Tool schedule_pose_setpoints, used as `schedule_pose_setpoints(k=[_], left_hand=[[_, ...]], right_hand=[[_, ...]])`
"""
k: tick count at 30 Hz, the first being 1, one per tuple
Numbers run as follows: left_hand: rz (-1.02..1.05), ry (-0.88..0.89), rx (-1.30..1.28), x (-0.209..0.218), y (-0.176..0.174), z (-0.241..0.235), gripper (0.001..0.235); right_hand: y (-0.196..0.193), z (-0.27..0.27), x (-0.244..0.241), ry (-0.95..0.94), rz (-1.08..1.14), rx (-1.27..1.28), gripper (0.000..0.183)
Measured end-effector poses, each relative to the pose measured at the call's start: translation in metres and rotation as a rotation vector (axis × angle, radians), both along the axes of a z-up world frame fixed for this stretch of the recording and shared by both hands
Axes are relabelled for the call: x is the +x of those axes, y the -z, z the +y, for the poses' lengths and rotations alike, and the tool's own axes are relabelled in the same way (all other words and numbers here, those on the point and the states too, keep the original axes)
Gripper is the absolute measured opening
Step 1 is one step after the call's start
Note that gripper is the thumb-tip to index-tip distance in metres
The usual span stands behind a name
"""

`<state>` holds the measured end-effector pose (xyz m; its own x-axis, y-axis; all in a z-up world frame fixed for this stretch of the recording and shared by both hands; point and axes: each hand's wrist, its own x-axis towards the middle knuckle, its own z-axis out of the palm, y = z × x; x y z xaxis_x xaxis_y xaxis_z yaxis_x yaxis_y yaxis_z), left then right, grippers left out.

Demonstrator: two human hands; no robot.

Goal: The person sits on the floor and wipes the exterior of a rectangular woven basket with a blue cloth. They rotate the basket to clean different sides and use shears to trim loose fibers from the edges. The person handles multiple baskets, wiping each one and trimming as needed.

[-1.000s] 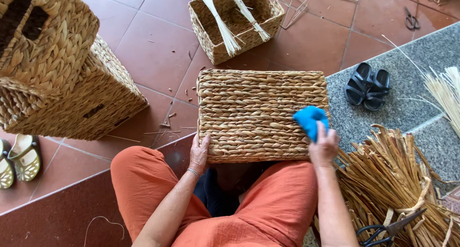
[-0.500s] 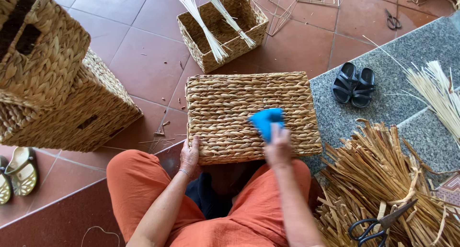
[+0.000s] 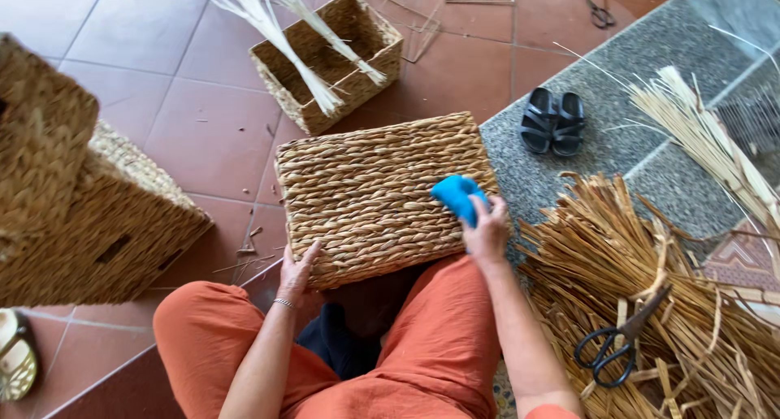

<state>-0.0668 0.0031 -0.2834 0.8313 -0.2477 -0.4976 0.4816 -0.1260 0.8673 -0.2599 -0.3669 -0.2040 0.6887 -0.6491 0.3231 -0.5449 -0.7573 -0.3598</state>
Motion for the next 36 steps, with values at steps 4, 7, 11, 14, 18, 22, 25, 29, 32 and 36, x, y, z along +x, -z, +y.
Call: schedule_pose_setpoints(k=[4, 7, 11, 14, 18, 22, 25, 29, 32, 36], left_hand=[[0.018, 0.029, -0.051, -0.013, -0.031, -0.018, 0.066], [-0.019, 0.136, -0.176, -0.025, -0.03, -0.055, 0.069], [-0.027, 0.284, -0.156, -0.035, 0.001, -0.122, 0.063], [-0.077, 0.381, -0.336, -0.054, 0.026, -0.18, 0.067], [-0.286, 0.551, -0.228, -0.1, 0.051, -0.249, 0.068], [-0.23, 0.731, 0.07, -0.09, 0.048, -0.265, 0.067], [-0.618, 1.125, 0.35, -0.023, 0.0, -0.238, 0.05], [-0.845, 0.94, 0.506, 0.077, -0.125, -0.164, 0.041], [-1.111, 0.538, 0.775, 0.168, -0.236, -0.078, 0.046], [-1.188, -0.045, 1.172, 0.244, -0.347, 0.074, 0.057]], right_hand=[[0.024, -0.059, -0.013, 0.089, -0.198, 0.389, 0.055], [0.034, -0.081, 0.0, 0.128, -0.251, 0.482, 0.052], [0.026, -0.079, 0.013, 0.099, -0.295, 0.308, 0.051], [0.005, -0.069, 0.019, 0.033, -0.318, 0.273, 0.048], [-0.004, -0.045, 0.026, -0.081, -0.257, 0.115, 0.052], [0.004, -0.033, 0.022, -0.255, -0.118, -0.013, 0.056], [0.009, -0.037, 0.02, -0.245, -0.129, -0.04, 0.068], [0.024, -0.063, 0.024, -0.016, 0.008, -0.114, 0.062], [0.033, -0.071, 0.017, -0.024, -0.101, -0.102, 0.045], [0.026, -0.054, 0.031, -0.062, -0.126, -0.073, 0.044]])
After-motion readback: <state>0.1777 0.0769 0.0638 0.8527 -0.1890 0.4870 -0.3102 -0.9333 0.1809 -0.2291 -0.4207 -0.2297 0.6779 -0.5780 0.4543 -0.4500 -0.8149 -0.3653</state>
